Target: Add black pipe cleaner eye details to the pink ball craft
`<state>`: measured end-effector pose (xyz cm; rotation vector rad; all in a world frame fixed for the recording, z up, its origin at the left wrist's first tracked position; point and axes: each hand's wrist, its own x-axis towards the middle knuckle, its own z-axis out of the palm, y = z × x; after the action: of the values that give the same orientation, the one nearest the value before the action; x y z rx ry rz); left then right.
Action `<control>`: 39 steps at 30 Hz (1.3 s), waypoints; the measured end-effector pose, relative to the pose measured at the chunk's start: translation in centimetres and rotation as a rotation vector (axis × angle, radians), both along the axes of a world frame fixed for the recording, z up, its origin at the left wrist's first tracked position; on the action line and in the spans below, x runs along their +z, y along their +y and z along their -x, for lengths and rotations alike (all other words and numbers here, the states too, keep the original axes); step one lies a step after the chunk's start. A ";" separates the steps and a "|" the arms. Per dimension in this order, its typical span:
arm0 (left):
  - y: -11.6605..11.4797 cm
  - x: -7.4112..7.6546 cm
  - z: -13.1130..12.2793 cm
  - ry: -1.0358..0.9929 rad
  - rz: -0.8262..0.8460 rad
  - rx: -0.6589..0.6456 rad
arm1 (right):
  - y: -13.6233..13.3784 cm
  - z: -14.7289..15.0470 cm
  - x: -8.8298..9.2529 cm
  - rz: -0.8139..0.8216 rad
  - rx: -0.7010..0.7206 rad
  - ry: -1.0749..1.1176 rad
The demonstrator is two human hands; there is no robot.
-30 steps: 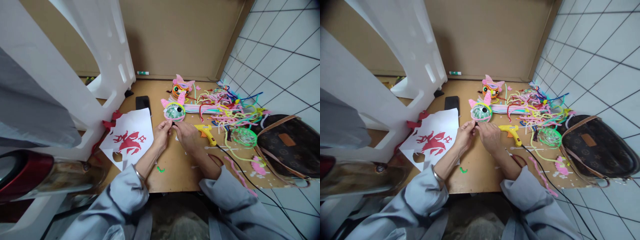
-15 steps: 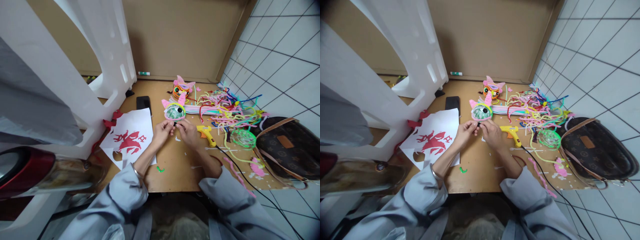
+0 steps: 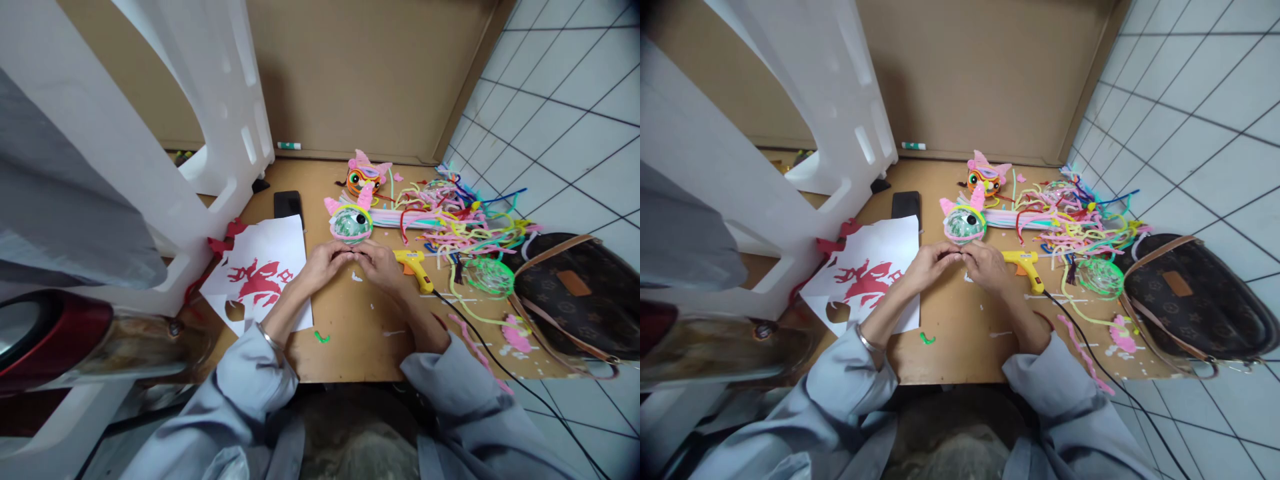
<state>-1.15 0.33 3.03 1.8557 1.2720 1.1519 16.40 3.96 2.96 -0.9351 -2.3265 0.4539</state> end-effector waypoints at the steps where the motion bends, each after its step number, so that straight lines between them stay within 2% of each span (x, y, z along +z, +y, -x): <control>1: -0.1 0.1 0.0 -0.011 0.010 0.010 | -0.1 0.0 0.1 0.001 0.003 -0.008; 5: -0.2 0.3 -0.3 -0.131 0.074 0.099 | -0.4 0.3 0.2 -0.108 -0.074 -0.017; 13: -0.3 -0.2 -2.6 -0.826 0.203 0.202 | -2.3 1.5 0.5 -0.442 -0.164 -0.138; 17: -0.6 -0.2 -4.1 -1.085 0.310 0.268 | -3.1 2.4 0.1 -0.581 -0.233 -0.214; 20: -0.7 -0.3 -4.6 -1.225 0.406 0.307 | -3.2 2.7 -0.2 -0.609 -0.259 -0.266; 28: -1.2 0.1 -5.3 -1.359 0.470 0.303 | -3.7 2.8 0.0 -0.623 -0.391 -0.340; 32: -1.6 0.3 -5.6 -1.383 0.490 0.304 | -3.9 2.8 0.2 -0.633 -0.388 -0.360; 39: -1.7 -0.3 -6.1 -1.319 0.503 0.304 | -3.5 2.7 0.0 -0.607 -0.380 -0.352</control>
<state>4.91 -1.34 2.69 0.2913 0.8627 1.5656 13.66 0.44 2.97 -1.1617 -2.2814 -0.5851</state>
